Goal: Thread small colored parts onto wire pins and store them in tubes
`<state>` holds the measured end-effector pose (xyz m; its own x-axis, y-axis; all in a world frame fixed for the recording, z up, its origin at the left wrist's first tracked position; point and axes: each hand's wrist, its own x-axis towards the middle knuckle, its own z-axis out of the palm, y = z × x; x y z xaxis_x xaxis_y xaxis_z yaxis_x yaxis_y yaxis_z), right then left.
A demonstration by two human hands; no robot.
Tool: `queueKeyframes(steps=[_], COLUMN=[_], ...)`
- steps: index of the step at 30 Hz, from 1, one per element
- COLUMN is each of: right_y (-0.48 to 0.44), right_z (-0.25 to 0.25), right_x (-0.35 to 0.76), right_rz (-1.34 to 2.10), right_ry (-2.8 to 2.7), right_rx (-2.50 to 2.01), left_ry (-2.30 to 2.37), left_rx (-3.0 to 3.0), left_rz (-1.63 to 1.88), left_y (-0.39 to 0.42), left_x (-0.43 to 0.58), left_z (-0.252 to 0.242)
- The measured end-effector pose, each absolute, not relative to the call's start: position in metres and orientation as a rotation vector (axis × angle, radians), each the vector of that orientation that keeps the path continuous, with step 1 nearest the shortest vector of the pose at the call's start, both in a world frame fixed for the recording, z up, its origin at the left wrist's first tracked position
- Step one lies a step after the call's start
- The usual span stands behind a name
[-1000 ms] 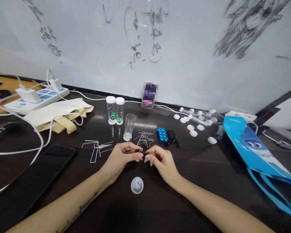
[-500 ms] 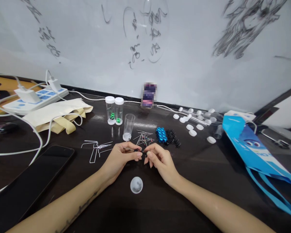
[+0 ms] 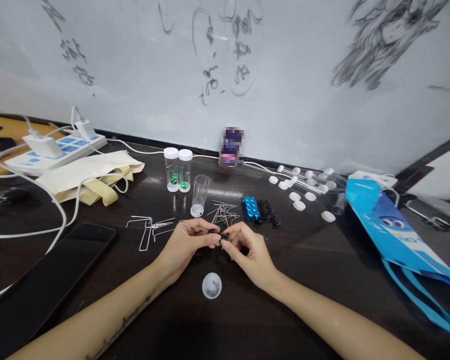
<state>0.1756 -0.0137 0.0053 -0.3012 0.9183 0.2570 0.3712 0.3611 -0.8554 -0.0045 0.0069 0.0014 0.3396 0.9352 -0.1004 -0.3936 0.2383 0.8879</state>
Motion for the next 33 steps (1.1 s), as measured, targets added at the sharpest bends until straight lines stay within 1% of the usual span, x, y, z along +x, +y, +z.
queueKeyframes(steps=[8,19,27,33], right_y=[-0.0134,-0.0121,-0.0153,-0.013], right_z=[0.0059,0.0056,0.0042,0.0041], right_x=[0.1759,0.1766,0.176,0.1768], right_rz=[0.883,1.006,0.91,0.951], right_ry=[-1.864,-1.803,-1.836,-1.822], right_rx=[-1.154,-1.119,-1.143,-1.147], left_ry=[0.745,0.744,0.763,0.764], left_rx=[0.889,0.893,0.9,0.902], left_rz=[1.039,1.043,1.042,1.047], left_y=[0.0064,0.0062,0.0058,0.0059], left_x=[-0.0054,-0.0042,-0.0043,-0.0041], left_z=[0.0,0.0028,0.0045,0.0035])
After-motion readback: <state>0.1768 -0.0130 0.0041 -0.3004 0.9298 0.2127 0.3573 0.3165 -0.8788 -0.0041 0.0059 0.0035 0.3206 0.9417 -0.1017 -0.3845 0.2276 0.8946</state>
